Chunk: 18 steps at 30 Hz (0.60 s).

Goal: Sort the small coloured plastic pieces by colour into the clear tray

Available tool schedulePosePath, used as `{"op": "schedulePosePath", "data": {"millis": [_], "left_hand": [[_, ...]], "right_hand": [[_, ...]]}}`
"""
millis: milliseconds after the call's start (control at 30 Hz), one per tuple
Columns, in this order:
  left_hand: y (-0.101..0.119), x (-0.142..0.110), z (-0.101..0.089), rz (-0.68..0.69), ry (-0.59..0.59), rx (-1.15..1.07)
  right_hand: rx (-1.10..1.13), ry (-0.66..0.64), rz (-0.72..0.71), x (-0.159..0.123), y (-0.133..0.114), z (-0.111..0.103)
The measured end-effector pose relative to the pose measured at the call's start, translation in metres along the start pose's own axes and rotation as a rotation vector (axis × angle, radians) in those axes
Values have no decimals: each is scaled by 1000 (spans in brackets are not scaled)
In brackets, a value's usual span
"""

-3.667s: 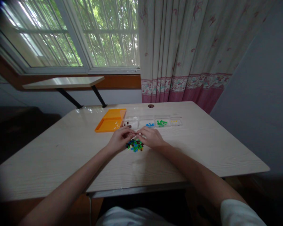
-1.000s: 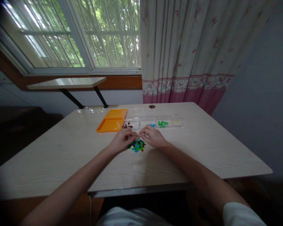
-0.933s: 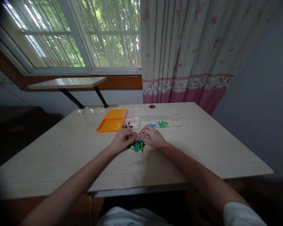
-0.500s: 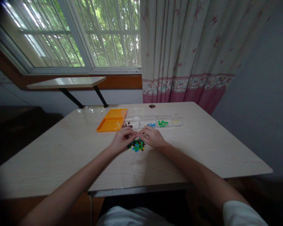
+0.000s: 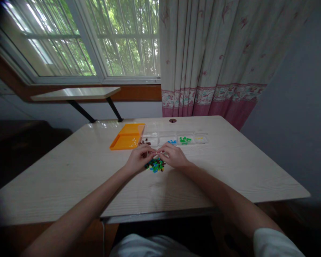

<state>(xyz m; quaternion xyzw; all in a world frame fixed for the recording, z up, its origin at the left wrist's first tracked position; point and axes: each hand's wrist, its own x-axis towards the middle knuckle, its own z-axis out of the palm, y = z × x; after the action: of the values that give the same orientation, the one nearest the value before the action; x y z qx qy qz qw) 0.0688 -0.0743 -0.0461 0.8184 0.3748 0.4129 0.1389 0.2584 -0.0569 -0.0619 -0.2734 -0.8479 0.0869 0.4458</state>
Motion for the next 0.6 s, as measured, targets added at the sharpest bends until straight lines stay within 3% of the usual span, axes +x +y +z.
{"op": "schedulePosePath", "data": {"millis": [600], "left_hand": [[0, -3, 1, 59, 17, 56]], "right_hand": [[-71, -37, -11, 0, -5, -2]]}}
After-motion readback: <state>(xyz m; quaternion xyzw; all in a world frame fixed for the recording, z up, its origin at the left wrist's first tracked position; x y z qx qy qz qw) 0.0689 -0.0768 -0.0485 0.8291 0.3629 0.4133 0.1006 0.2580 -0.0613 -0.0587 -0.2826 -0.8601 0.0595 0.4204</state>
